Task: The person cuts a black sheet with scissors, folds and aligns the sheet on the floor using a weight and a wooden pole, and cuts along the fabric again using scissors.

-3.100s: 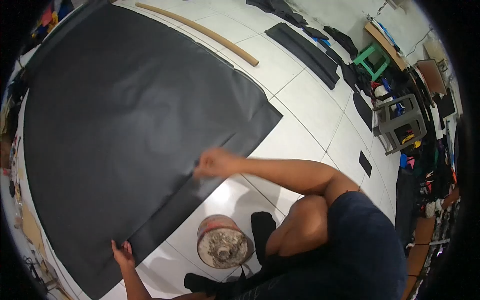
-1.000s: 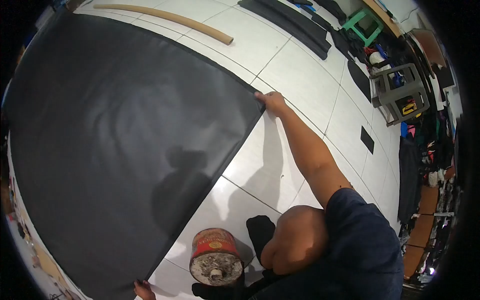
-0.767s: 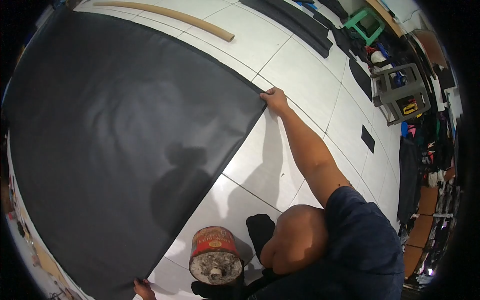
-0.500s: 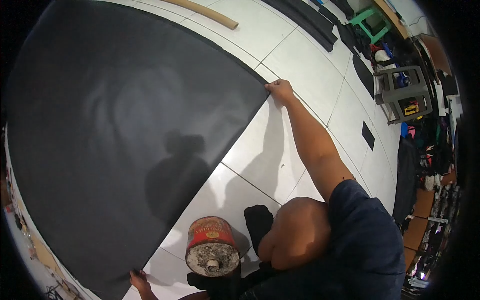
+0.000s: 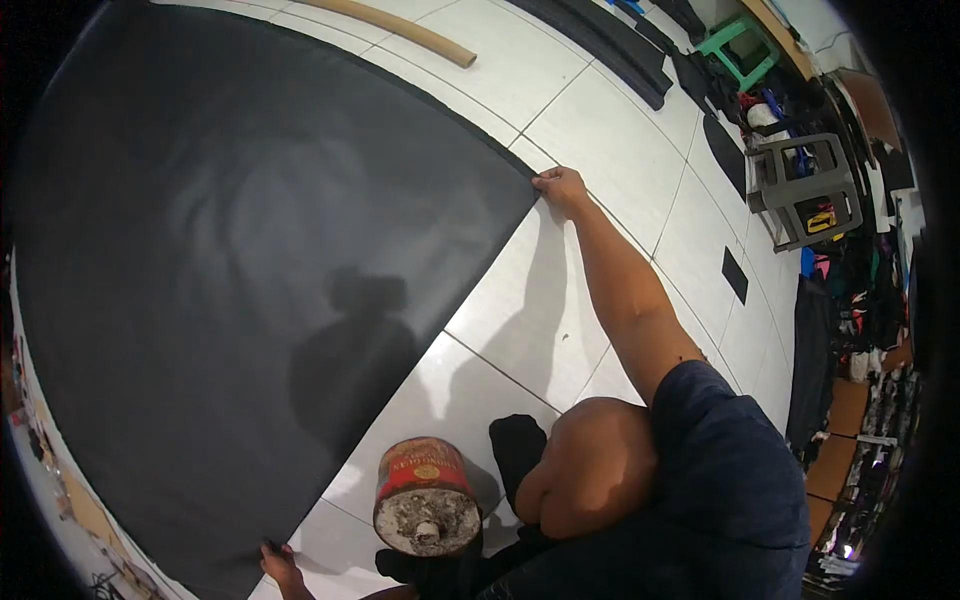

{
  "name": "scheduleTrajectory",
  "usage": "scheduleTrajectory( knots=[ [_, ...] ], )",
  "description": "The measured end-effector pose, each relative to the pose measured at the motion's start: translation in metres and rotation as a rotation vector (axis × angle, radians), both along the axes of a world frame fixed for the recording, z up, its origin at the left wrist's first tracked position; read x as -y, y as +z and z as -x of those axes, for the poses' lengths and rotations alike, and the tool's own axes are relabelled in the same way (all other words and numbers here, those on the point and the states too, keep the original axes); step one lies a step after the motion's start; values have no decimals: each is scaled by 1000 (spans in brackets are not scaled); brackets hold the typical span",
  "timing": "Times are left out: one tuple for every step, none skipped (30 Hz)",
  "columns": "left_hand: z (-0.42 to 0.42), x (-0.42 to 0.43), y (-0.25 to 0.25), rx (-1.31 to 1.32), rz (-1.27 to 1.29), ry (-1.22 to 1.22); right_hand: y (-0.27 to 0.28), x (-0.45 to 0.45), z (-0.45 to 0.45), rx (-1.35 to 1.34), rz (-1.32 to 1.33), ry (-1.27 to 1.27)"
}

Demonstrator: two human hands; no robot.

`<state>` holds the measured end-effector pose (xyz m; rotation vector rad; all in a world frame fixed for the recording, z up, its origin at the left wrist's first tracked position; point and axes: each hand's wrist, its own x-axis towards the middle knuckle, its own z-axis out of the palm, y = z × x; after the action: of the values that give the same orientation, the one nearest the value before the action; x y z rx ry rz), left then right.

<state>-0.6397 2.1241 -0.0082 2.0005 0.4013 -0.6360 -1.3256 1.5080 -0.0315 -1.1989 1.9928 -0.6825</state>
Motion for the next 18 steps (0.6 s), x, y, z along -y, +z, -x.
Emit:
scheduleTrajectory(
  knots=[
    [1, 1, 1, 1, 4, 0, -1, 1, 0, -26, -10, -7],
    [1, 1, 1, 9, 2, -8, 3, 0, -3, -52, -21, -14],
    [2, 2, 2, 16, -1, -16, 7, -3, -5, -51, -18, -14],
    [3, 2, 3, 17, 3, -17, 11, -6, -7, -59, -19, -16],
    [4, 2, 3, 21, 9, -11, 13, -6, -7, -66, -19, -17],
    [6, 3, 5, 24, 13, -5, 15, -5, -7, -66, -17, -18],
    [3, 1, 3, 24, 14, -5, 16, -5, -8, -88, -24, -5],
    [-5, -7, -3, -9, 40, -19, 16, -4, -8, -110, -29, 8],
    [-8, -9, -5, -43, 66, -32, 18, -3, -9, -109, -27, 9],
    [-9, -12, -8, -42, 67, -33, 20, -1, -10, -165, -54, 45],
    [-8, -11, -7, -33, 81, -34, 23, 0, -12, -220, -80, 81],
    [-8, -11, -7, -21, 98, -34, 27, -1, -13, -217, -75, 81],
    [-7, -10, -7, -16, 101, -32, 29, -2, -16, -244, -53, 81],
    [-6, -9, -5, 0, 54, 6, 27, -2, -15, -271, -33, 82],
    [-4, -8, -4, 14, 6, 46, 25, -2, -15, -268, -32, 87],
    [-4, -7, -3, 16, 5, 53, 24, -2, -14, -282, -4, 95],
    [-5, -7, 0, -26, 49, -8, 19, -2, -10, -294, 20, 105],
    [-9, -11, -1, -67, 92, -65, 15, -2, -6, -289, 15, 119]
  ],
)
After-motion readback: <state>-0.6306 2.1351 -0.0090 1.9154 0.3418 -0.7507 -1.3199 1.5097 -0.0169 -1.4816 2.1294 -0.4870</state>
